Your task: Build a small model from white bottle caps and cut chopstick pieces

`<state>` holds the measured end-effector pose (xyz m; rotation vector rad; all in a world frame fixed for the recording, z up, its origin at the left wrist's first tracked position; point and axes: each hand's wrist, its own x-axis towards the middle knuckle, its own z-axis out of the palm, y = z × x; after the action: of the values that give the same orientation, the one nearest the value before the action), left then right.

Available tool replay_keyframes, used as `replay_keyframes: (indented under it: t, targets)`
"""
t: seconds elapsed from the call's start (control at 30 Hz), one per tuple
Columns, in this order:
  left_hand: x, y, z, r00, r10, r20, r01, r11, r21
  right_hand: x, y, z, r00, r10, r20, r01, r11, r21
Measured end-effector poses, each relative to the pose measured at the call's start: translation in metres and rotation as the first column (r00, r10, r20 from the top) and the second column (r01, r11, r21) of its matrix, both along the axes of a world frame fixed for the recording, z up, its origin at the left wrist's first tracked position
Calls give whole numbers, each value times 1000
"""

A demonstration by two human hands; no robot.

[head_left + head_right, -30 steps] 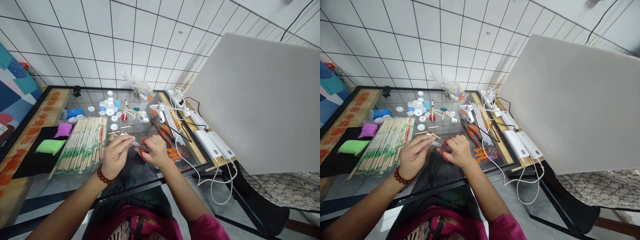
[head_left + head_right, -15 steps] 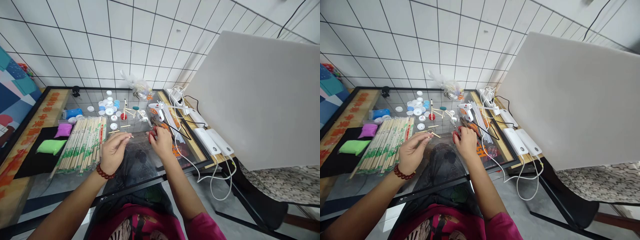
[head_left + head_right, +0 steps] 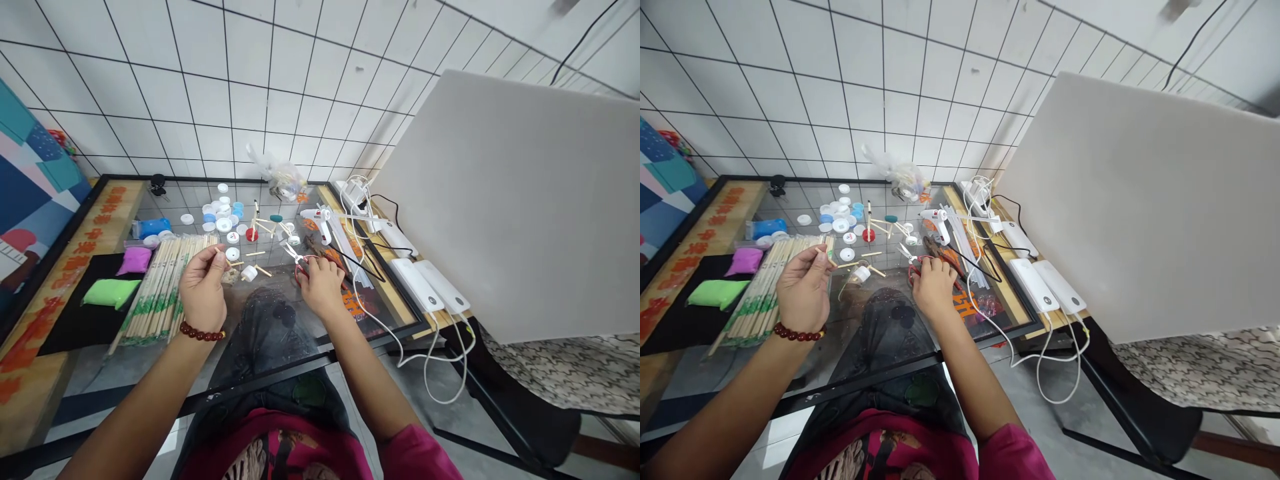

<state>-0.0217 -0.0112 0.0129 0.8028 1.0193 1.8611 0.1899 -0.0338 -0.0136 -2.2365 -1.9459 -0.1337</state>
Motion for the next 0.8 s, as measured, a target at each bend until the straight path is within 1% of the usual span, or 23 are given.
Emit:
replay_keyframes:
  t: [0.1, 0.27, 0.33, 0.5, 0.67, 0.8]
  targets:
    - [2, -2, 3, 1000, -12, 1, 12, 1000, -10, 0, 0, 2, 1000, 22, 21, -22, 999, -24]
    - [3, -4, 4, 999, -43, 16, 44, 998, -50, 1, -2, 7, 999, 41, -12, -41, 998, -39]
    - [3, -4, 4, 999, -42, 21, 43, 998, -46, 2, -2, 8, 999, 44, -18, -45, 998, -36]
    - [2, -3, 5, 999, -29, 20, 30, 999, -16, 1, -4, 8, 998, 69, -5, -69, 998, -5]
    - [4, -4, 5, 1000, -30, 0, 30, 999, -38, -3, -4, 6, 998, 64, 8, -64, 998, 19]
    - [5, -6, 6, 998, -48, -30, 46, 998, -48, -4, -4, 6, 999, 47, 8, -47, 999, 4]
